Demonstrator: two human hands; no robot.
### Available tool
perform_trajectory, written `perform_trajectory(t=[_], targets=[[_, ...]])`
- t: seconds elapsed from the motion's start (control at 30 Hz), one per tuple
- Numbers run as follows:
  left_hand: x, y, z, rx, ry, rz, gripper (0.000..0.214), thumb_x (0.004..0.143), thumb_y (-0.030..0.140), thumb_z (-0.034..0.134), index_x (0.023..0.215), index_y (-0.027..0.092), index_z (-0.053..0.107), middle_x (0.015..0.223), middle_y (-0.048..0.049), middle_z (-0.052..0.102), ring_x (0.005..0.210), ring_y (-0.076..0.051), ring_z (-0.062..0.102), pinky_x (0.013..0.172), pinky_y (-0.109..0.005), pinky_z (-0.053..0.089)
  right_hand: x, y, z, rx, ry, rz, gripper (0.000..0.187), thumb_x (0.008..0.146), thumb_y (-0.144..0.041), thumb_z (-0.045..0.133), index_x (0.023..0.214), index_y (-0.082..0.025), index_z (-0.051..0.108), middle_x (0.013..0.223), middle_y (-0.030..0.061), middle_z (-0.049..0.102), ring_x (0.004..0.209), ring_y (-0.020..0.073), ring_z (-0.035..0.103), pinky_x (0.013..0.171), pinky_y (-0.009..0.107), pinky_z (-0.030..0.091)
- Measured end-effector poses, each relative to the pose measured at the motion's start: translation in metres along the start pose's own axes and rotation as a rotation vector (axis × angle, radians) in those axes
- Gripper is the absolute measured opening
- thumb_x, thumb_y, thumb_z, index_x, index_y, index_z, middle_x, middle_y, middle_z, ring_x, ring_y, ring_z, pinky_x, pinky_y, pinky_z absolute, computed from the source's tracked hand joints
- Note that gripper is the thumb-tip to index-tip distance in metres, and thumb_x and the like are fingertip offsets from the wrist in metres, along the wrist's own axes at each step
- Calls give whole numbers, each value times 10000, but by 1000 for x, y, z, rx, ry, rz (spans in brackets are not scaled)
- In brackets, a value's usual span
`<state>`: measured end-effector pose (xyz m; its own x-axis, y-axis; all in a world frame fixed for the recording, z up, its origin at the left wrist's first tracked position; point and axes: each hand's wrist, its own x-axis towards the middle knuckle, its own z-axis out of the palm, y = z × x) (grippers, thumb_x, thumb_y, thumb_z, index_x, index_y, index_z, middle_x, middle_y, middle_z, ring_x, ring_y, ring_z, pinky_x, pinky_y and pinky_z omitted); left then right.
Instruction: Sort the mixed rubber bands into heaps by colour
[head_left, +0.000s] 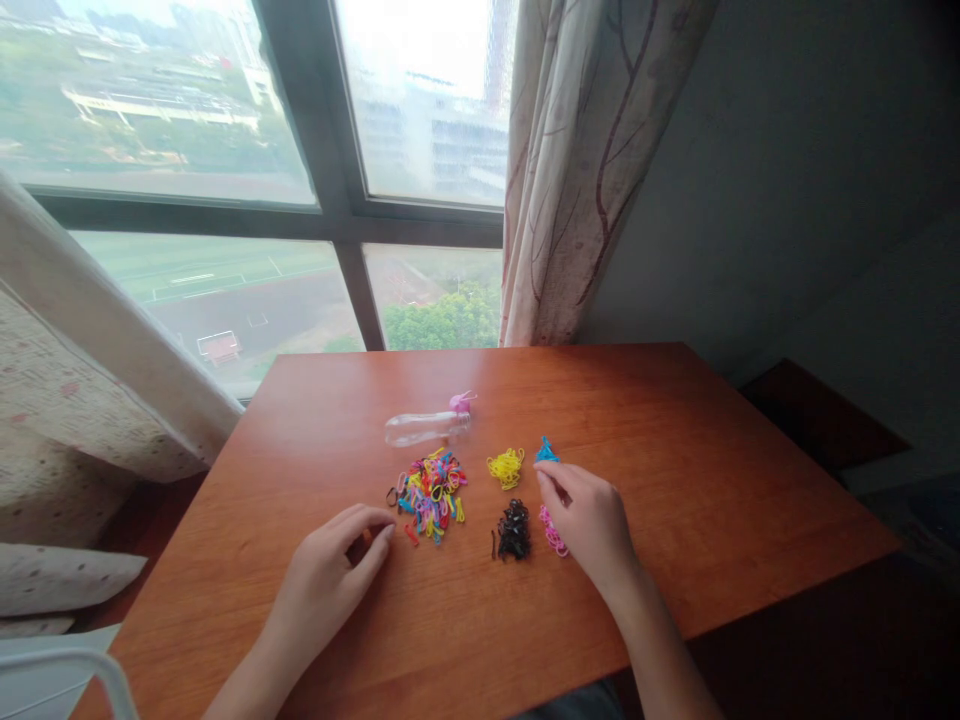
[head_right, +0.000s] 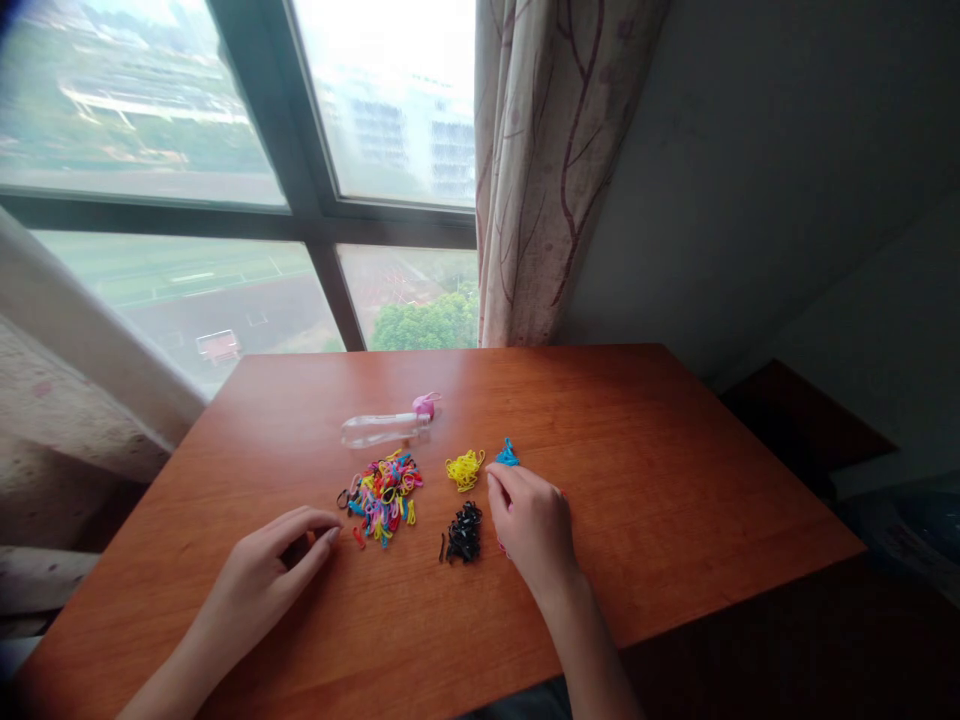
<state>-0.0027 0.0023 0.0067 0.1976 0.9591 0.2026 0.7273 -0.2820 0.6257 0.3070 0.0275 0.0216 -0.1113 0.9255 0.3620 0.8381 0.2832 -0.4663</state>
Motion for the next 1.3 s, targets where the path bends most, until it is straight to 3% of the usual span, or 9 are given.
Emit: perform_trajectory(t=[0.13,0.23,0.33,0.43,0.63,0.83,1.3], targets=[[0,-2,1,10,-17,3,186,915,308,515,872,221,673,751,20,689,617,-124,610,612,-217,481,-12,-9,-1,41,15,22,276,961,-233,454,957,-219,730,836,40,743,702,162,675,664,234,440],[-1,-3,2,19,-35,8,186,923,308,510,889,221,671,772,14,692,641,-128,618,627,-221,482,-4,10,-12,-39,39,144,255,934,-273,488,929,-225,738,793,37,737,676,175,664,622,247,420],[-1,-2,2,29,-43,9,188,924,312,508,886,223,669,774,14,691,642,-130,618,628,-222,481,20,39,-23,-150,-93,238,261,890,-257,502,975,-237,748,740,26,727,662,188,654,584,253,400],[-1,-1,1,33,-54,5,193,926,319,506,884,226,670,787,11,696,658,-134,626,637,-222,487,50,58,-20,-131,-195,210,282,849,-200,525,1001,-238,759,717,11,723,640,180,648,589,244,414],[-1,-1,2,34,-62,7,201,928,328,501,892,230,673,810,3,706,684,-141,638,651,-224,495,87,70,6,-26,-351,90,301,837,-122,527,953,-239,778,911,6,763,860,177,691,773,230,469],[-1,0,1,24,-73,-7,195,921,328,512,891,237,681,811,9,704,693,-143,638,657,-225,489,86,78,6,3,-385,62,286,831,-106,527,859,-231,782,821,3,758,797,175,688,756,233,468],[-1,0,1,37,-76,-1,209,923,329,498,902,238,685,816,-1,711,699,-149,645,655,-226,498,77,83,-4,57,-396,67,285,831,-127,526,858,-233,789,848,1,767,802,173,698,768,237,482]])
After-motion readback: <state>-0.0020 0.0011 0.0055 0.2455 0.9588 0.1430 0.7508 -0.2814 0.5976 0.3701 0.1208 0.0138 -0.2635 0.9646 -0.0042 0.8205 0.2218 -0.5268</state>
